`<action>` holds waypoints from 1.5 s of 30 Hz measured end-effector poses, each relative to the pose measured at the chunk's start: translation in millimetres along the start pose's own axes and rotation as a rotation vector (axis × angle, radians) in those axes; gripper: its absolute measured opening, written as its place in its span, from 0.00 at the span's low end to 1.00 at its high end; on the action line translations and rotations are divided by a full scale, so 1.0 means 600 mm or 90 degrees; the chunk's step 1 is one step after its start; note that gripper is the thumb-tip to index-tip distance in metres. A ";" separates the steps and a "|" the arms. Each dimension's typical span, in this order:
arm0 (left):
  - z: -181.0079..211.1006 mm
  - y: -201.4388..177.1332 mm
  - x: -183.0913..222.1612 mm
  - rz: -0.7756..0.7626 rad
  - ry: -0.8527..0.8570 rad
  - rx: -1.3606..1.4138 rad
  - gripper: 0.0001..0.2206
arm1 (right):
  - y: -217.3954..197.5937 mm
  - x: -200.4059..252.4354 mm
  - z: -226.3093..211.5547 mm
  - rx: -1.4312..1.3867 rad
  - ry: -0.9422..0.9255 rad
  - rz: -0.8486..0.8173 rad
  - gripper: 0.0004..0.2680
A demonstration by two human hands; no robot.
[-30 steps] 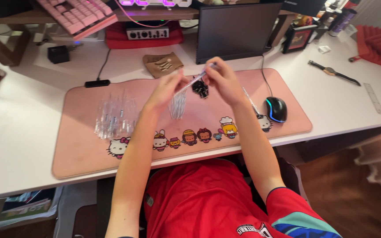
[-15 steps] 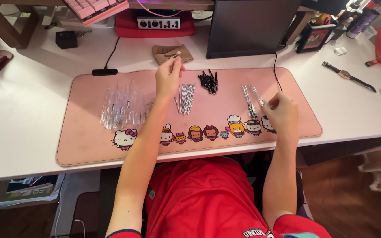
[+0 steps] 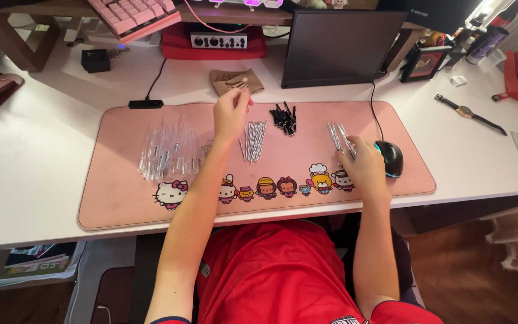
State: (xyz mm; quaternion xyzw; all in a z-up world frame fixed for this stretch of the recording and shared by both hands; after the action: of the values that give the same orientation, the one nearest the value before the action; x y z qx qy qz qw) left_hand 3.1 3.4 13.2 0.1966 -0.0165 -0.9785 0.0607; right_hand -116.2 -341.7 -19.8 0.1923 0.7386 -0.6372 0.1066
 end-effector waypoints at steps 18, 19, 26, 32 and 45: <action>0.028 -0.131 -0.014 -0.016 0.170 -0.527 0.10 | -0.023 0.025 -0.072 -0.086 -0.101 0.144 0.08; 0.010 -0.170 -0.009 -0.015 0.168 -0.532 0.10 | -0.025 0.025 -0.078 -0.091 -0.102 0.142 0.08; -0.048 -0.297 0.060 -0.149 -0.207 -0.953 0.06 | -0.062 0.023 -0.153 -0.187 -0.144 0.113 0.05; -0.087 -0.296 0.070 -0.172 -0.245 -0.922 0.14 | -0.056 -0.042 -0.240 -0.219 -0.283 0.120 0.06; -0.052 -0.286 0.091 -0.204 -0.290 -0.894 0.08 | 0.202 -0.295 -0.447 -0.066 -0.327 0.090 0.15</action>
State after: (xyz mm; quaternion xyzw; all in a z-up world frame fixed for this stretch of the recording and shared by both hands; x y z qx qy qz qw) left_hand -54.3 166.2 -46.0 -0.0957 0.6274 -0.7724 0.0241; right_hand 118.0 -90.5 -13.4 0.0694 0.7039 -0.6174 0.3443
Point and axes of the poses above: each hand's wrist, its own x-axis away from the middle knuckle, its own y-axis out of the palm, z = x × y, the point moved 2 cm from there along -x, towards the middle knuckle, and after that the axes turned 10 degrees about x, right-handed, at the moved point
